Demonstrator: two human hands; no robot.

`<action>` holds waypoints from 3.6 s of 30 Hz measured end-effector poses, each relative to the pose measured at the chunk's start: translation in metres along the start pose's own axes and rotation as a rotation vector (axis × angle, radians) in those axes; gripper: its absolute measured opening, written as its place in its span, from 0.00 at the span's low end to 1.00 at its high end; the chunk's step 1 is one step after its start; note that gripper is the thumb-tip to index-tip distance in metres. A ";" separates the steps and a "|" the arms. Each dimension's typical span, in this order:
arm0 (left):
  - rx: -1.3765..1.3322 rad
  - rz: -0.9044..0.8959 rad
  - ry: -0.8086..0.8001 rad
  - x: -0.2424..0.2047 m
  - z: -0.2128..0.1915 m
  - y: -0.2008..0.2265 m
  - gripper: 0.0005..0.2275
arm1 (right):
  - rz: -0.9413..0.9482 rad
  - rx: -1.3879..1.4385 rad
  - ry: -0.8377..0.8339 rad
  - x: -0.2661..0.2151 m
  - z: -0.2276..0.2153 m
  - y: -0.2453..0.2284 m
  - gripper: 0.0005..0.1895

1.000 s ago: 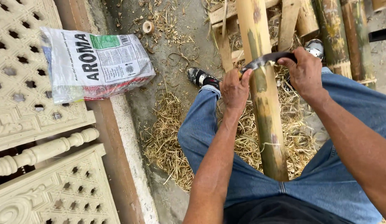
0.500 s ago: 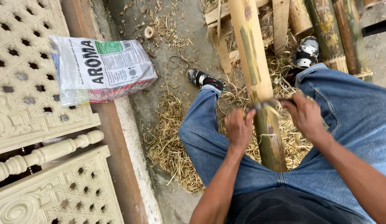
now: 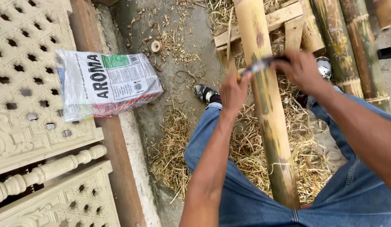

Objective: The recorder uses a billhook knife to shave the outer layer off of several bamboo poles.

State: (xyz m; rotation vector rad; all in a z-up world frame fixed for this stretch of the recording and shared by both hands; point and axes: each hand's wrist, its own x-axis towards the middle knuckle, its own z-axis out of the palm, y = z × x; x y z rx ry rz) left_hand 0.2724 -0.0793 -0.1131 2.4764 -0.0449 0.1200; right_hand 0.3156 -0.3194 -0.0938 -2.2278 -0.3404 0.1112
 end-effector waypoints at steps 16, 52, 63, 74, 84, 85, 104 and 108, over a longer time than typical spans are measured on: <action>0.178 -0.026 0.111 -0.002 0.003 0.031 0.19 | 0.191 -0.224 0.103 -0.017 0.006 0.000 0.23; 0.181 0.008 0.077 0.097 0.004 -0.002 0.15 | -0.044 -0.170 0.219 0.077 0.012 0.034 0.19; 0.228 0.001 0.032 -0.017 -0.001 0.032 0.17 | 0.302 -0.146 0.071 -0.036 0.006 -0.012 0.19; 0.218 -0.017 -0.053 -0.162 -0.024 0.078 0.17 | 0.240 -0.111 0.107 -0.183 0.013 -0.037 0.22; -0.126 -0.257 -0.487 -0.241 -0.072 0.097 0.17 | 0.602 0.005 -0.670 -0.276 0.018 -0.014 0.26; -0.109 -0.187 -0.387 -0.217 -0.069 0.090 0.17 | 0.530 -0.058 -0.532 -0.248 0.018 -0.014 0.26; 0.275 0.065 0.068 0.052 -0.003 0.025 0.16 | 0.116 -0.144 0.202 0.019 0.015 0.025 0.23; 0.274 0.062 0.032 0.006 -0.004 0.030 0.17 | 0.315 -0.048 0.113 -0.025 0.018 0.010 0.23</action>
